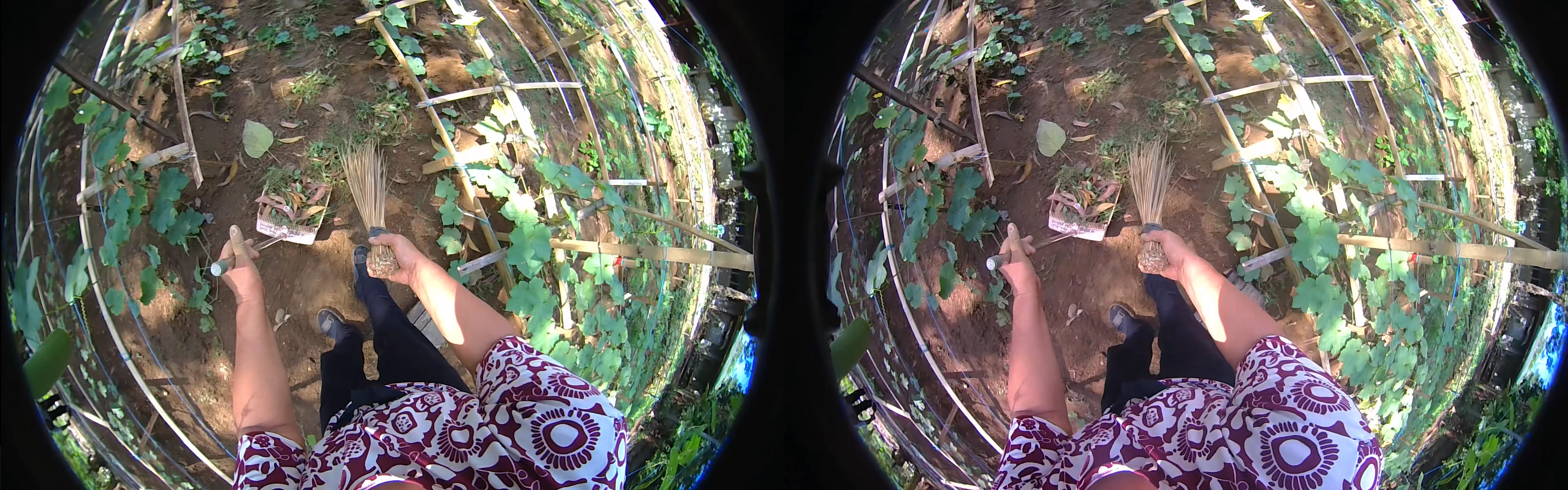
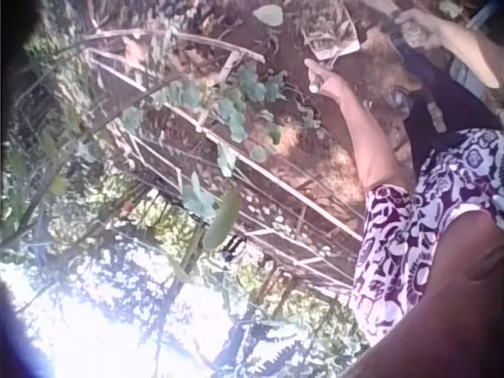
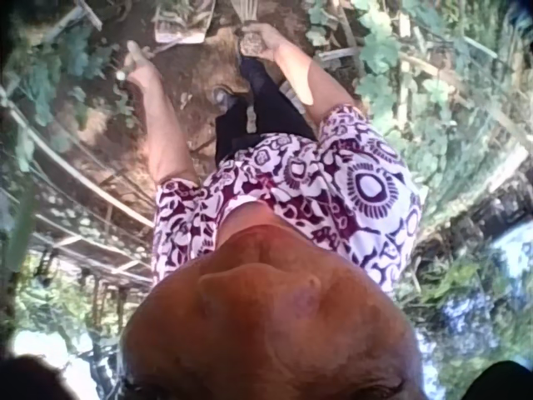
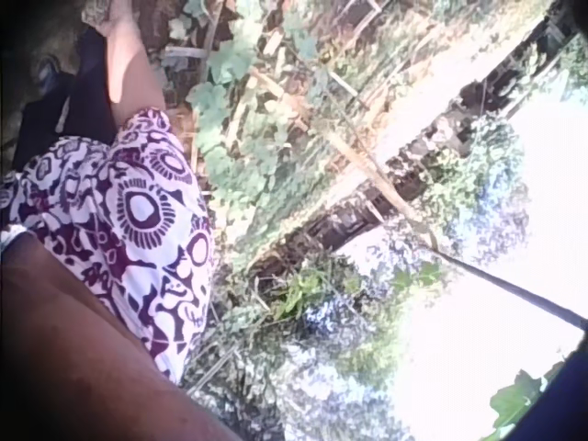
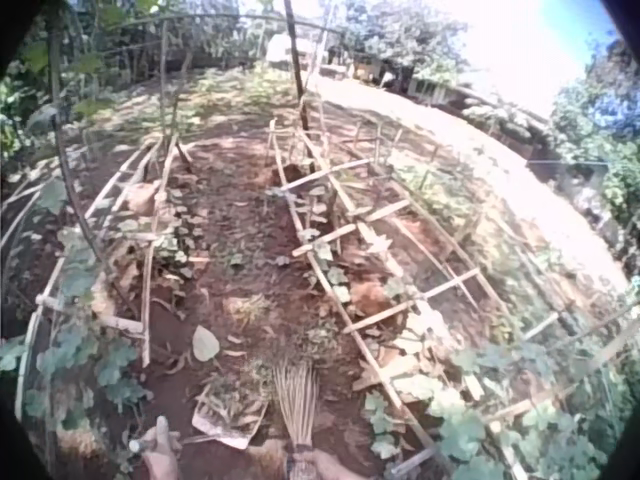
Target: The person sweeps dry leaves and debris from a garden path using a broom and dustpan, then empties the collected debris into a blue bucket. The person repeats this process across multiple sections of the garden.
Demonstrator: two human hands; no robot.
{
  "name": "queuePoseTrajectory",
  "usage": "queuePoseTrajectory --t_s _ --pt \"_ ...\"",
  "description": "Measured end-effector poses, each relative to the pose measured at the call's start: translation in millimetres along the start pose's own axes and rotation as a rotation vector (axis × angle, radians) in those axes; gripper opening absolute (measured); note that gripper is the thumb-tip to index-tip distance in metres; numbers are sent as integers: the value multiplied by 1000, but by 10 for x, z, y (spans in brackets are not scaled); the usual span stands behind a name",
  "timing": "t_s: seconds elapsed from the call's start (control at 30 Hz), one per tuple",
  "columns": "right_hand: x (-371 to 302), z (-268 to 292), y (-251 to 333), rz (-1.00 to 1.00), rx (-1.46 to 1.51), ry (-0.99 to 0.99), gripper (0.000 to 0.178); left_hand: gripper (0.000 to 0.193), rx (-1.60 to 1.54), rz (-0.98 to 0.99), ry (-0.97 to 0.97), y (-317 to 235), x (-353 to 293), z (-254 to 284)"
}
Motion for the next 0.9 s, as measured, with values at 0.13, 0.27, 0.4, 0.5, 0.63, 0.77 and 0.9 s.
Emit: queuePoseTrajectory --t_s 0.13,0.27,0.4,0.5,0.63,0.77,0.9 --pt "-617 74 80 44 -189 1 39 45 127 -48 129 5 126 -184" --pt "-764 352 561 263 -587 -69 55 41 127 -77 186 -63 270 -258" --pt "-260 651 1157 358 -918 -237 62 38 219 -29 262 -84 311 -345" --pt "230 782 1530 390 -1142 -383 65 37 244 -6 304 -110 259 -405" --pt "745 841 1404 143 -1089 -452 68 35 269 -8 351 -129 148 -497" --pt "651 722 842 -95 -965 -221 61 34 323 -37 391 -75 96 -605" --pt "215 598 392 -283 -753 34 47 32 341 -39 417 44 33 -715"
Point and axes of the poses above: each hand's wrist, its own x-axis towards the middle knuckle, its own z-axis out of the back of the hand, y = z × x, the point moved 5 cm from there along x, towards the middle knuckle, and after that the axes turned 6 degrees about y, right-handed, at the moved point
